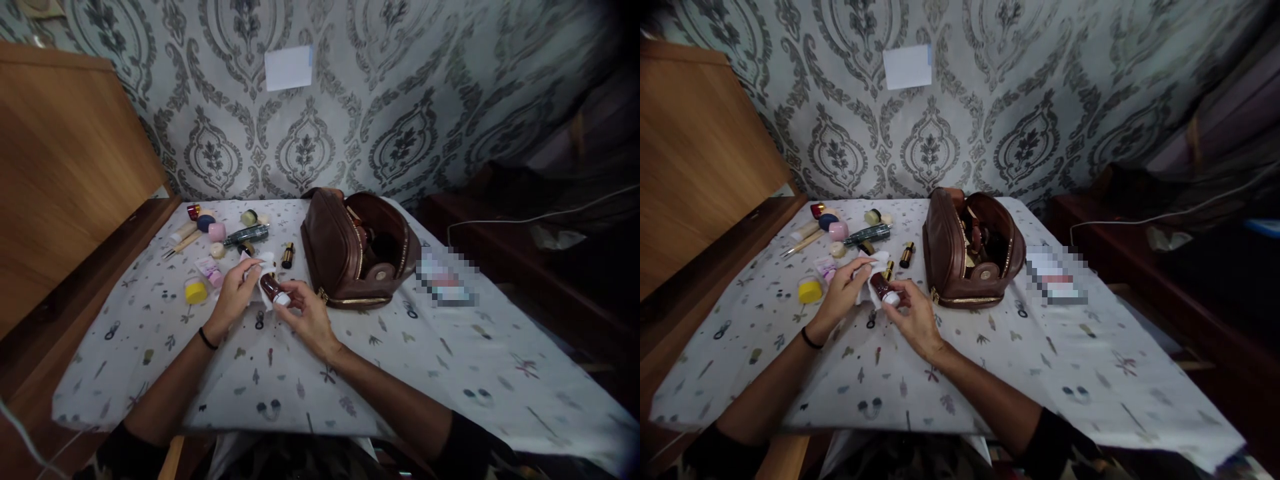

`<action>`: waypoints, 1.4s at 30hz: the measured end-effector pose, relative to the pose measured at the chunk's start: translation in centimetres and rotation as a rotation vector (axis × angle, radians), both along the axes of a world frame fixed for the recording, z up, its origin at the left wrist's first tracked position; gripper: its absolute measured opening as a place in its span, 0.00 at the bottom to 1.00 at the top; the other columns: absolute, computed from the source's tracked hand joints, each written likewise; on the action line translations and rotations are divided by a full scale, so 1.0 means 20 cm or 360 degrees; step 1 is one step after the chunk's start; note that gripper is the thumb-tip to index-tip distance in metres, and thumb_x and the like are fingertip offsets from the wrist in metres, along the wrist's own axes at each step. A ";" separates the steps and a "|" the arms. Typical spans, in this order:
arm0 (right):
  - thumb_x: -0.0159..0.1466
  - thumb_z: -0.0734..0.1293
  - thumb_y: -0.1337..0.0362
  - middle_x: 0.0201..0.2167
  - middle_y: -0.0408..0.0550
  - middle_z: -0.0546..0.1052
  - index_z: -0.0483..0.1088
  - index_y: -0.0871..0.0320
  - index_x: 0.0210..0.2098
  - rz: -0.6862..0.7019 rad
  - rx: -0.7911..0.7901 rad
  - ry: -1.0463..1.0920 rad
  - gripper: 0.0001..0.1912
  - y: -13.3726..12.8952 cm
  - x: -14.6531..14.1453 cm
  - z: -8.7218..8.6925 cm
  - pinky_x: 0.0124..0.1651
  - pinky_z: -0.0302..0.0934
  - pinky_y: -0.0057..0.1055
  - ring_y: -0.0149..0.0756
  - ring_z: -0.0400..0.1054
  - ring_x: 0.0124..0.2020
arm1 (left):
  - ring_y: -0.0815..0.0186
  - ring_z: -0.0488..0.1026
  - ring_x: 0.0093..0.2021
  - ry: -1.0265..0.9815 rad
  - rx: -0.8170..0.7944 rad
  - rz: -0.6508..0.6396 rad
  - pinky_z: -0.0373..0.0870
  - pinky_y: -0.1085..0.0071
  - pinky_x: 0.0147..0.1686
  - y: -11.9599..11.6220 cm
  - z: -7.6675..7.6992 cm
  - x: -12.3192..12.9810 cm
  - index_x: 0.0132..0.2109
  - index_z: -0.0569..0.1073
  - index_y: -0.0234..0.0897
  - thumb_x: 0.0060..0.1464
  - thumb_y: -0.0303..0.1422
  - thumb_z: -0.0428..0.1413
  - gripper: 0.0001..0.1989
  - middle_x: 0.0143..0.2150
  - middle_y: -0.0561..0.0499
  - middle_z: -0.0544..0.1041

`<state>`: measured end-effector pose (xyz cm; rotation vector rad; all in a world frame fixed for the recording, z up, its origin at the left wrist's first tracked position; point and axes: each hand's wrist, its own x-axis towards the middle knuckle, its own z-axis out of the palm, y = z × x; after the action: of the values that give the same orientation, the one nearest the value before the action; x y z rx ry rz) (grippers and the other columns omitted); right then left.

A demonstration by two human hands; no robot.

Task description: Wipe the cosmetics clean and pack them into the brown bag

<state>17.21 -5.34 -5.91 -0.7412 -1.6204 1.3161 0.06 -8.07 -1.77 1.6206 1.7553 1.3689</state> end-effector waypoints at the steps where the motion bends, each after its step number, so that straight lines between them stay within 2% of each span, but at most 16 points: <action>1: 0.57 0.72 0.64 0.41 0.47 0.78 0.72 0.53 0.44 -0.0010 -0.0001 -0.0006 0.15 0.00 0.00 0.00 0.42 0.68 0.33 0.36 0.73 0.39 | 0.59 0.76 0.47 0.0054 0.0034 -0.0042 0.72 0.63 0.48 0.00 0.00 0.01 0.46 0.76 0.37 0.64 0.40 0.49 0.15 0.45 0.47 0.80; 4: 0.54 0.73 0.63 0.40 0.46 0.77 0.69 0.53 0.46 -0.0025 -0.0095 0.0049 0.20 0.02 0.00 -0.02 0.40 0.68 0.31 0.35 0.73 0.38 | 0.56 0.70 0.60 0.0315 0.0149 -0.0222 0.65 0.58 0.60 -0.02 0.01 0.03 0.47 0.77 0.38 0.65 0.36 0.48 0.14 0.57 0.42 0.75; 6: 0.53 0.74 0.63 0.40 0.45 0.76 0.67 0.53 0.48 -0.0013 -0.0194 0.0126 0.24 0.03 -0.01 -0.02 0.40 0.68 0.30 0.34 0.73 0.37 | 0.55 0.65 0.65 0.0489 0.0179 -0.0313 0.60 0.55 0.64 -0.04 0.02 0.05 0.48 0.77 0.40 0.66 0.35 0.48 0.14 0.62 0.42 0.71; 9: 0.53 0.75 0.62 0.40 0.44 0.76 0.64 0.52 0.50 -0.0004 -0.0254 0.0180 0.28 0.03 -0.01 -0.02 0.40 0.67 0.30 0.33 0.72 0.37 | 0.53 0.61 0.67 0.0613 0.0177 -0.0351 0.58 0.52 0.65 -0.05 0.03 0.07 0.48 0.78 0.42 0.64 0.34 0.49 0.13 0.64 0.43 0.68; 13: 0.55 0.73 0.64 0.39 0.44 0.75 0.64 0.51 0.53 -0.0049 -0.0051 0.0051 0.28 0.02 0.00 -0.02 0.40 0.67 0.32 0.34 0.72 0.35 | 0.52 0.59 0.68 0.0481 0.0047 -0.0262 0.61 0.55 0.63 -0.05 0.04 0.07 0.46 0.77 0.41 0.64 0.36 0.50 0.12 0.60 0.42 0.69; 15: 0.55 0.73 0.64 0.39 0.45 0.75 0.65 0.51 0.54 -0.0054 0.0046 -0.0045 0.28 0.01 0.01 -0.03 0.42 0.68 0.34 0.34 0.72 0.35 | 0.53 0.63 0.65 0.0386 -0.0028 -0.0229 0.64 0.57 0.60 -0.04 0.05 0.07 0.45 0.76 0.41 0.63 0.37 0.51 0.11 0.54 0.42 0.71; 18: 0.54 0.74 0.64 0.42 0.46 0.75 0.65 0.51 0.54 -0.0051 0.0039 -0.0091 0.29 0.01 0.01 -0.03 0.44 0.68 0.36 0.34 0.72 0.35 | 0.56 0.72 0.52 0.0219 -0.0062 -0.0207 0.68 0.60 0.53 -0.03 0.05 0.05 0.42 0.75 0.40 0.61 0.39 0.53 0.09 0.45 0.46 0.74; 20: 0.51 0.76 0.62 0.45 0.47 0.73 0.65 0.51 0.54 -0.0051 -0.0100 -0.0015 0.32 0.01 0.00 -0.03 0.42 0.69 0.35 0.33 0.72 0.35 | 0.58 0.72 0.48 0.0114 -0.0024 -0.0167 0.68 0.62 0.51 -0.02 0.04 0.04 0.40 0.74 0.40 0.60 0.38 0.55 0.08 0.43 0.47 0.74; 22: 0.47 0.78 0.61 0.45 0.46 0.72 0.66 0.52 0.51 -0.0065 -0.0315 0.0104 0.33 0.02 -0.01 -0.03 0.39 0.69 0.32 0.32 0.71 0.34 | 0.58 0.72 0.48 0.0052 0.0039 -0.0108 0.67 0.63 0.51 -0.01 0.03 0.03 0.39 0.73 0.39 0.58 0.37 0.56 0.07 0.43 0.47 0.74; 26: 0.44 0.80 0.58 0.32 0.43 0.75 0.69 0.56 0.40 0.0038 -0.0693 0.0238 0.27 0.04 -0.02 -0.02 0.33 0.68 0.30 0.31 0.69 0.28 | 0.59 0.70 0.49 -0.0004 0.0162 0.0003 0.65 0.64 0.52 0.00 0.01 0.03 0.36 0.71 0.38 0.55 0.36 0.57 0.06 0.44 0.48 0.72; 29: 0.46 0.79 0.56 0.27 0.42 0.76 0.69 0.57 0.36 0.0124 -0.0796 0.0270 0.23 0.05 -0.02 -0.01 0.29 0.66 0.29 0.31 0.69 0.25 | 0.62 0.70 0.44 -0.0068 0.0154 0.0115 0.66 0.68 0.45 -0.01 0.02 0.04 0.38 0.70 0.39 0.57 0.37 0.56 0.06 0.41 0.51 0.71; 32: 0.46 0.80 0.55 0.26 0.42 0.77 0.69 0.57 0.32 0.0098 -0.0753 0.0320 0.22 0.04 -0.01 0.00 0.27 0.65 0.28 0.31 0.69 0.24 | 0.66 0.67 0.35 -0.0151 0.0132 0.0218 0.64 0.72 0.36 -0.02 0.04 0.04 0.41 0.69 0.40 0.60 0.38 0.53 0.07 0.35 0.54 0.70; 36: 0.48 0.78 0.55 0.24 0.40 0.76 0.66 0.55 0.30 0.0086 -0.0589 0.0327 0.20 0.03 -0.01 0.00 0.28 0.65 0.28 0.32 0.69 0.25 | 0.67 0.65 0.32 -0.0160 0.0137 0.0231 0.63 0.72 0.34 -0.02 0.04 0.02 0.41 0.68 0.40 0.61 0.37 0.51 0.07 0.31 0.56 0.68; 39: 0.50 0.77 0.58 0.26 0.41 0.76 0.66 0.55 0.31 0.0062 -0.0461 0.0266 0.17 0.02 -0.01 0.00 0.31 0.66 0.28 0.32 0.70 0.27 | 0.66 0.66 0.34 -0.0125 0.0042 0.0078 0.62 0.72 0.34 -0.01 0.03 0.02 0.39 0.68 0.39 0.60 0.38 0.51 0.08 0.34 0.54 0.68; 42: 0.53 0.74 0.59 0.30 0.43 0.77 0.67 0.56 0.33 -0.0023 -0.0245 0.0136 0.14 0.02 0.00 -0.02 0.34 0.67 0.29 0.33 0.72 0.30 | 0.63 0.68 0.42 -0.0038 -0.0042 -0.0121 0.63 0.71 0.36 -0.02 0.02 0.04 0.39 0.70 0.39 0.58 0.38 0.54 0.07 0.40 0.51 0.70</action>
<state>17.26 -4.89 -6.28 -0.7764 -1.4553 1.4549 0.81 -8.44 -1.29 1.6327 1.6739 1.3195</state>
